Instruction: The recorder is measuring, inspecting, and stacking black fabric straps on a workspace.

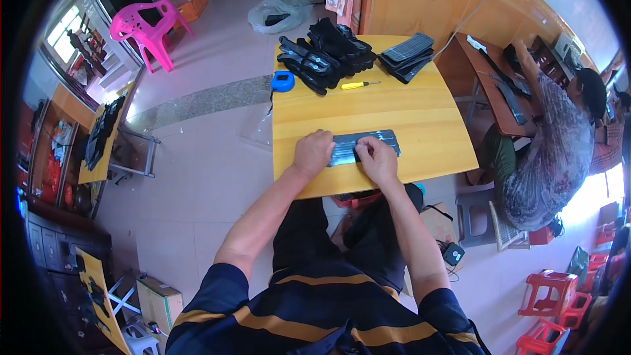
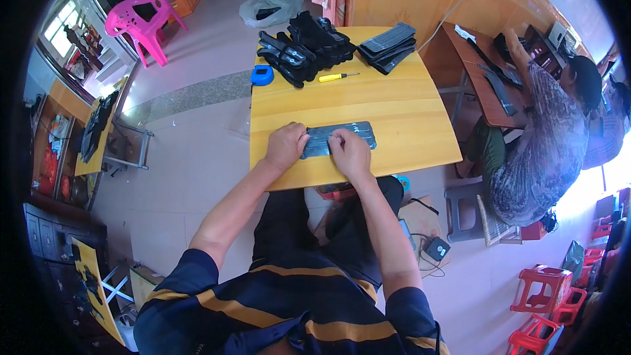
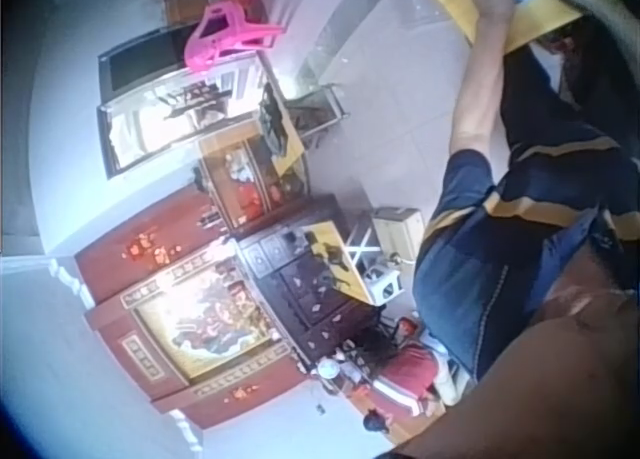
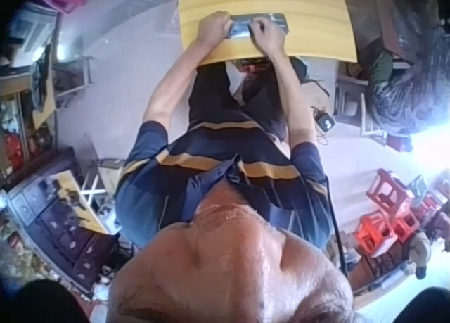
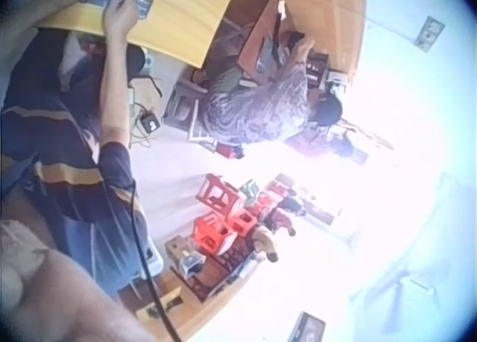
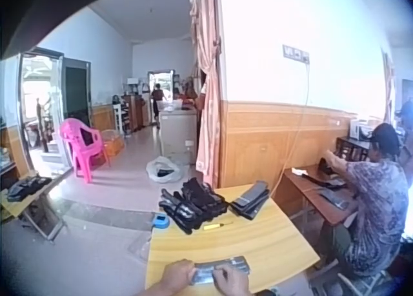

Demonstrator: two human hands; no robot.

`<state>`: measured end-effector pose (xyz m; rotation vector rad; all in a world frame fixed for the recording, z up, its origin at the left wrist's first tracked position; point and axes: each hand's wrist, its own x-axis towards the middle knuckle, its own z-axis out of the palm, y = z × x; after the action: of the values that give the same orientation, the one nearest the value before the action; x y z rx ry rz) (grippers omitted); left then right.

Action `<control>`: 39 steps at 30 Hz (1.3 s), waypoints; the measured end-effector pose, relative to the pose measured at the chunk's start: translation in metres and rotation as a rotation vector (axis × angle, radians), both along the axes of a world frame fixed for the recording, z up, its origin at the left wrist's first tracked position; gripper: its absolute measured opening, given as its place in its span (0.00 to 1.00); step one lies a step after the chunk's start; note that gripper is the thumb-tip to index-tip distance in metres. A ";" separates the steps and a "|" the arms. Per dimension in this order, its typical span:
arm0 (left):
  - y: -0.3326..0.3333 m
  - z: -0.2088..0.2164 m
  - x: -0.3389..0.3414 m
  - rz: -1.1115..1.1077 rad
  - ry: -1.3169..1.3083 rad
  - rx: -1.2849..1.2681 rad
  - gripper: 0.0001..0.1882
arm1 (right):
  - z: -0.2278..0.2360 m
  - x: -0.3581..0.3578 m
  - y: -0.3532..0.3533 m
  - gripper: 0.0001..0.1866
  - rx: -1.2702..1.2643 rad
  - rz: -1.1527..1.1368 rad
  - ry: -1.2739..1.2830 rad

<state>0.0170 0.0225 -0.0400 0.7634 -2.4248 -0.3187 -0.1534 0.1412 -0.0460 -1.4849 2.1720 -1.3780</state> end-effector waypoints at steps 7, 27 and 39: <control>0.010 -0.007 0.015 -0.025 0.133 0.081 0.08 | 0.030 0.009 -0.054 0.22 0.461 0.149 -0.373; -0.087 -0.004 -0.012 -0.130 -0.034 0.566 0.09 | 0.025 0.015 -0.077 0.14 0.661 0.286 -0.445; -0.102 0.022 -0.029 -0.114 -0.354 0.994 0.09 | 0.018 0.016 -0.071 0.16 0.591 0.301 -0.371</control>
<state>-0.0116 -0.0795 -0.0179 1.1437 -2.5594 -1.6213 -0.1377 0.0698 -0.0277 -1.1543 1.8056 -0.7423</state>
